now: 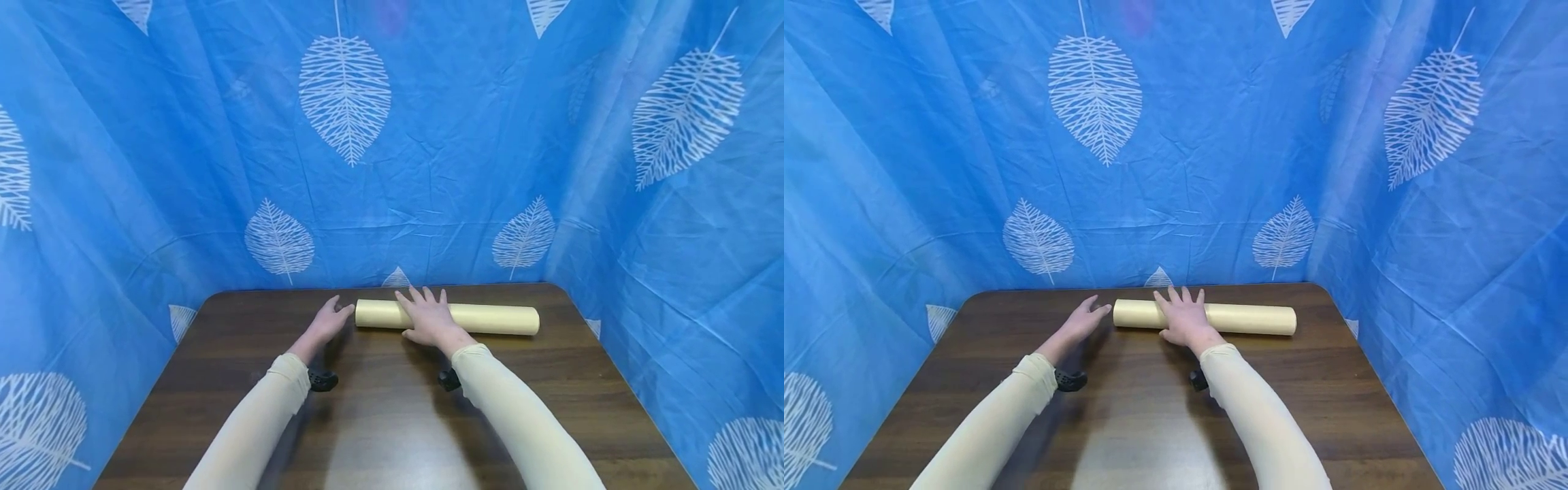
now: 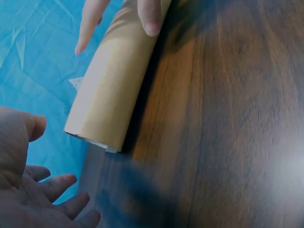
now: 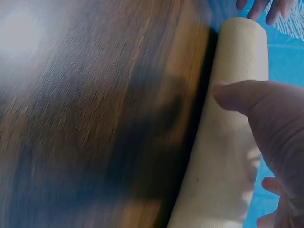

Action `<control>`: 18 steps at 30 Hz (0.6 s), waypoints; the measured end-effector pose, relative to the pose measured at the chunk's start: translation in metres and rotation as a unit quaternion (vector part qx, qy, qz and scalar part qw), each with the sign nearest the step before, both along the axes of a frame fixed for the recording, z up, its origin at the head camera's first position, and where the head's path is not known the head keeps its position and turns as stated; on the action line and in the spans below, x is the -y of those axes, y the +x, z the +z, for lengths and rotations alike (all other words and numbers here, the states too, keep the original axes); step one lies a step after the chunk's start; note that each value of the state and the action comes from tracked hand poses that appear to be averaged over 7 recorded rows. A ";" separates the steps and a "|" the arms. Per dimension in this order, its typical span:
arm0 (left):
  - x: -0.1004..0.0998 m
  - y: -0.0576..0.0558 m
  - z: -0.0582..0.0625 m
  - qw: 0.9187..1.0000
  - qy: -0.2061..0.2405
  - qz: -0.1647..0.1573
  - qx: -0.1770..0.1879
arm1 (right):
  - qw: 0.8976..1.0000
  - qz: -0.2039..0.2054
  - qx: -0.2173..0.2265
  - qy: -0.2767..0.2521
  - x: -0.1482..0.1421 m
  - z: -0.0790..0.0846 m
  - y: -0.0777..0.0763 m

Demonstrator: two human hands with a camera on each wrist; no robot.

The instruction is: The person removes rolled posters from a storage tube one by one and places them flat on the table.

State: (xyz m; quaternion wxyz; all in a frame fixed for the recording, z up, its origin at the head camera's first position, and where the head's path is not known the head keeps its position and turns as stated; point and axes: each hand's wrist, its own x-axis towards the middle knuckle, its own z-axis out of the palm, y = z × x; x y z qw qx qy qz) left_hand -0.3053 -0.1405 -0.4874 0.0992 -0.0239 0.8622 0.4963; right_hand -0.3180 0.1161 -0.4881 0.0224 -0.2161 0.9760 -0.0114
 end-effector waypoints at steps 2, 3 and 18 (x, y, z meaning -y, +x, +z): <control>-0.002 0.000 -0.004 1.000 0.008 0.009 -0.003 | 1.000 -0.003 0.009 0.002 0.006 -0.002 -0.001; -0.003 0.000 -0.007 1.000 0.013 0.014 -0.003 | 1.000 -0.004 0.013 0.004 0.009 -0.004 -0.002; -0.024 -0.005 -0.020 0.996 0.070 0.047 -0.022 | 1.000 -0.009 0.002 0.008 0.019 -0.004 -0.007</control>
